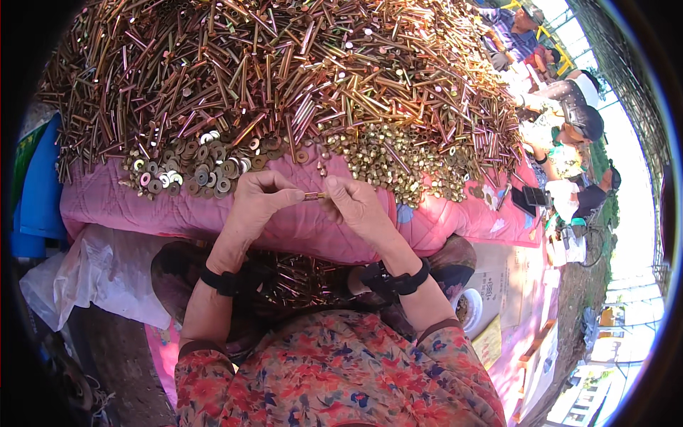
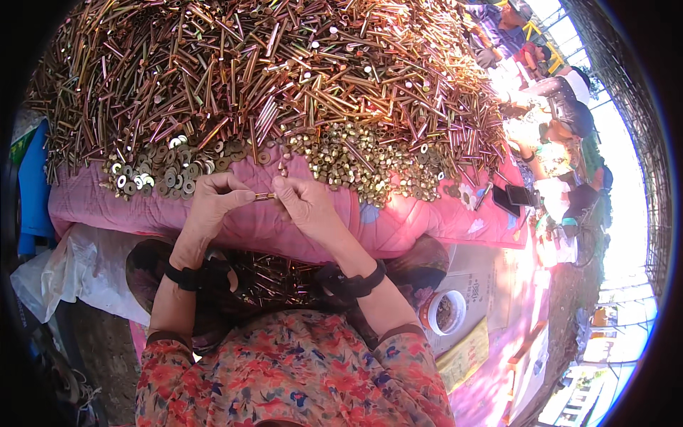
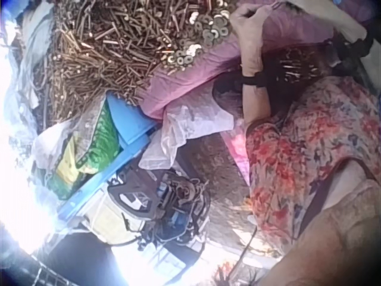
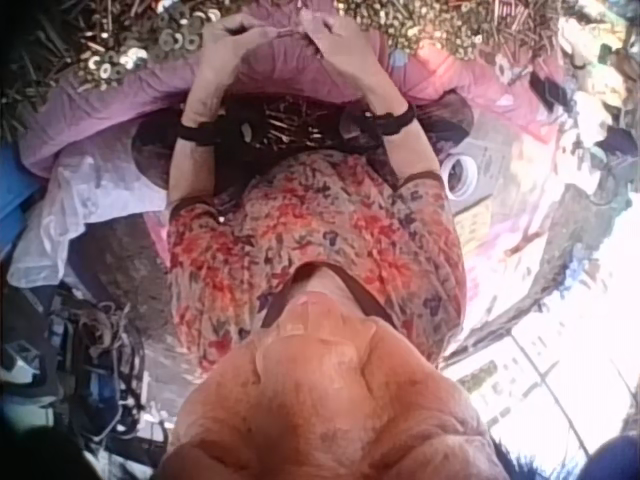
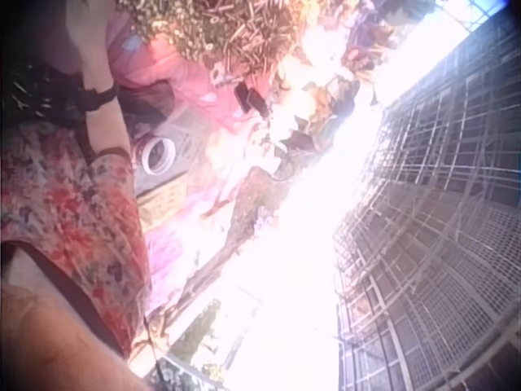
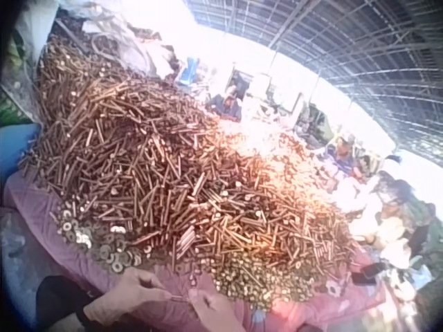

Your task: Sorting and assembling bolts and washers from a large pile.

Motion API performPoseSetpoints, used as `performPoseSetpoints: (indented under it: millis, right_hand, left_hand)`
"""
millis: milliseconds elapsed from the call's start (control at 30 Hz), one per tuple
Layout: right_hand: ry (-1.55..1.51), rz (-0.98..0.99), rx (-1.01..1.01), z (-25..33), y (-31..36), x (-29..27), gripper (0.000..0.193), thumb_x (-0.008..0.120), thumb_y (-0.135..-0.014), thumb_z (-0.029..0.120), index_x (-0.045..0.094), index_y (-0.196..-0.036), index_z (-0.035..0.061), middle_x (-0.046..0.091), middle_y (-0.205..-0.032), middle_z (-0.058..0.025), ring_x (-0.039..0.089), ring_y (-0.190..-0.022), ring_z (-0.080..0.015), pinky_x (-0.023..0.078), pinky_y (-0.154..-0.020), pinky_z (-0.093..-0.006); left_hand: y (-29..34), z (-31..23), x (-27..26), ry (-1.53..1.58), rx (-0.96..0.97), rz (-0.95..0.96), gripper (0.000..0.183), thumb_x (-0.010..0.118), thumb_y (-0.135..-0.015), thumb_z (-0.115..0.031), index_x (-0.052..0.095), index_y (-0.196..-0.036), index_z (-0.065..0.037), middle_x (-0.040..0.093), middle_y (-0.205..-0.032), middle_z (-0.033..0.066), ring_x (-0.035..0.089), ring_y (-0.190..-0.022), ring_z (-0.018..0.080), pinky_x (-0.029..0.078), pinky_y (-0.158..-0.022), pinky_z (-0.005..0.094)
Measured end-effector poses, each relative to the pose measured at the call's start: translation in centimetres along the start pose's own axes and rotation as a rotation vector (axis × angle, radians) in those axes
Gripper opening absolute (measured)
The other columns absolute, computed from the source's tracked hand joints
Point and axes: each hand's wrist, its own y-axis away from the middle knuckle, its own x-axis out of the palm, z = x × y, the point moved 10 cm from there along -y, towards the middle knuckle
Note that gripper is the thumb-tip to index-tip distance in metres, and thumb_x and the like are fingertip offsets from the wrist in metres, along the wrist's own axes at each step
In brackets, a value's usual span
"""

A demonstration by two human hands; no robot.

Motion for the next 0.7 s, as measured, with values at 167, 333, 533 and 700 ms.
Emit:
performPoseSetpoints:
  millis: [167, 333, 533, 700]
  right_hand:
    - [0.223, -0.155, -0.237, 2.5, 0.6, -0.6, 0.032, 0.059, -0.089, 0.031, 0.059, -0.084, 0.0003, 0.057, -0.069, -0.0049, 0.053, -0.058, -0.0107, 0.043, -0.054, -0.0248]
    - [0.421, -0.252, -0.495, 4.2, 1.6, -0.2, 0.037, 0.056, -0.09, 0.036, 0.06, -0.081, 0.0002, 0.056, -0.063, -0.0056, 0.053, -0.054, -0.0118, 0.043, -0.052, -0.0266]
    - [0.556, -0.359, -0.61, 5.7, 2.4, -0.1, 0.056, 0.045, -0.092, 0.05, 0.061, -0.071, 0.0006, 0.055, -0.056, -0.0045, 0.053, -0.053, -0.0109, 0.043, -0.052, -0.0266]
    - [0.163, 0.008, -0.102, -0.3, -0.2, 0.5, 0.055, 0.049, -0.09, 0.05, 0.062, -0.076, -0.0018, 0.057, -0.061, -0.0044, 0.057, -0.056, -0.0124, 0.045, -0.053, -0.0264]
  left_hand:
    - [0.0, 0.1, 0.1, 0.054, -0.032, -0.013, 0.007, 0.072, -0.072, -0.002, 0.065, -0.073, -0.002, 0.059, -0.064, -0.002, 0.047, -0.052, 0.0018, 0.033, -0.048, 0.0161]
    - [0.1, 0.1, 0.3, 0.072, -0.05, -0.016, 0.007, 0.072, -0.072, -0.003, 0.065, -0.072, -0.002, 0.057, -0.061, -0.0031, 0.041, -0.047, 0.0003, 0.027, -0.043, 0.016]
    - [0.3, 0.4, 0.3, 0.064, -0.081, -0.022, 0.007, 0.072, -0.072, -0.004, 0.065, -0.071, -0.002, 0.057, -0.06, -0.0031, 0.041, -0.047, 0.0006, 0.027, -0.043, 0.0166]
    - [0.6, -0.9, 0.9, -0.041, 0.018, 0.055, 0.008, 0.073, -0.073, -0.006, 0.067, -0.074, -0.001, 0.06, -0.064, -0.001, 0.05, -0.056, 0.0043, 0.038, -0.052, 0.0192]
